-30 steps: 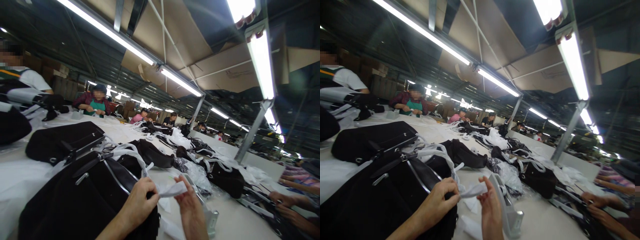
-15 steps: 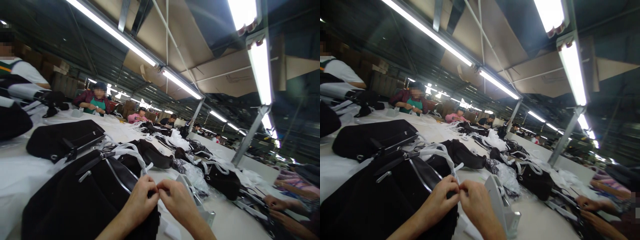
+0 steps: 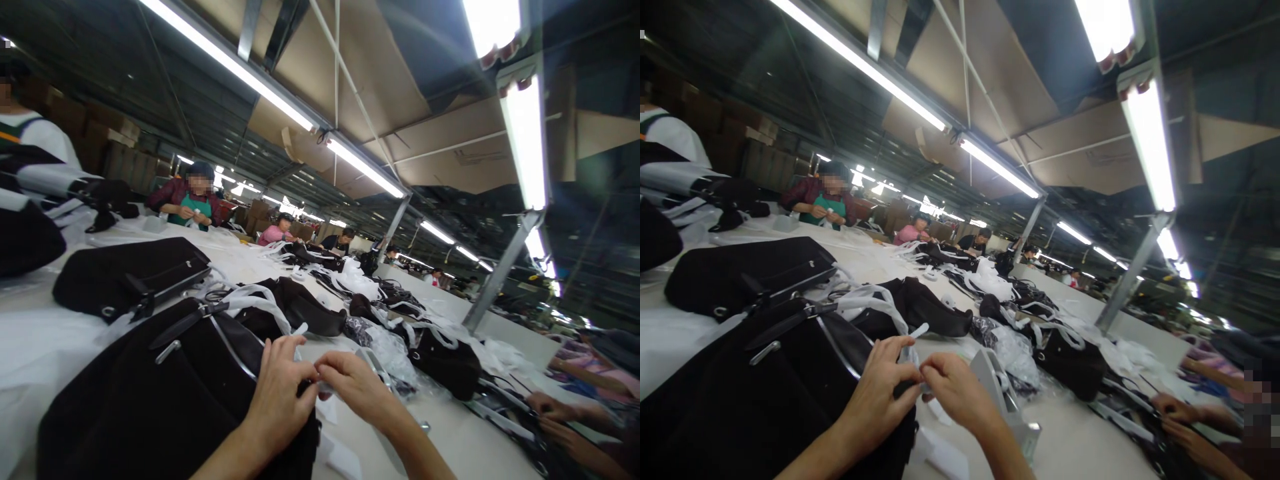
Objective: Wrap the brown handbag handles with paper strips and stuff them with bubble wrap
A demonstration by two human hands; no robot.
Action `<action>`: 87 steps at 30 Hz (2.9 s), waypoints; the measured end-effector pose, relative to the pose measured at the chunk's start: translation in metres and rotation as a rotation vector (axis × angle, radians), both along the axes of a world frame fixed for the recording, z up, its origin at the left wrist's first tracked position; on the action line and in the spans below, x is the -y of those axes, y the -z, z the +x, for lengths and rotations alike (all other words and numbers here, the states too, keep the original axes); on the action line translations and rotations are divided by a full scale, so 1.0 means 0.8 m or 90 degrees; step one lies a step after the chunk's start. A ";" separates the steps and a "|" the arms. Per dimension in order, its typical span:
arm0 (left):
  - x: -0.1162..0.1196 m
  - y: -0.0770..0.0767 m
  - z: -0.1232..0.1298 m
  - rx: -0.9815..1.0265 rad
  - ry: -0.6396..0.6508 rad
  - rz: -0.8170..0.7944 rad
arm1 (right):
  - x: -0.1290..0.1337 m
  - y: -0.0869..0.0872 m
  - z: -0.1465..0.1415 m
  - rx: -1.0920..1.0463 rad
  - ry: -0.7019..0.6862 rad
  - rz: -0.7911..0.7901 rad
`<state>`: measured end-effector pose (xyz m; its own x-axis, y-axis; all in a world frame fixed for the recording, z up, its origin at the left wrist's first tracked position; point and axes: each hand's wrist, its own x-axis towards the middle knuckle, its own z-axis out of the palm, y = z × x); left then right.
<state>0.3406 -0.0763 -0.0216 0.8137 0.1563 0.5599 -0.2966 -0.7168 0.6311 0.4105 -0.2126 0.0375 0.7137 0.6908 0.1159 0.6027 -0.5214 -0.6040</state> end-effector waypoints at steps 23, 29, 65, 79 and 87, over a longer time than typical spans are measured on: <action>0.007 0.006 0.001 -0.008 -0.162 0.102 | 0.009 0.031 0.016 -0.060 -0.008 0.165; 0.000 0.010 0.006 -0.070 -0.095 0.036 | 0.010 0.036 0.016 -0.132 -0.035 0.228; -0.013 0.012 0.018 0.006 0.189 -0.185 | 0.028 0.040 0.001 0.699 -0.253 0.053; -0.013 0.008 0.017 -0.008 0.186 -0.183 | 0.031 0.091 -0.018 -0.195 0.095 0.270; -0.013 0.012 0.020 0.002 0.173 -0.192 | 0.016 0.098 -0.022 -0.263 0.144 0.388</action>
<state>0.3569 -0.0663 -0.0314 0.8464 0.0931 0.5243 -0.4523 -0.3939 0.8001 0.3929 -0.2256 -0.0408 0.8982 0.4223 0.1223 0.1835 -0.1073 -0.9771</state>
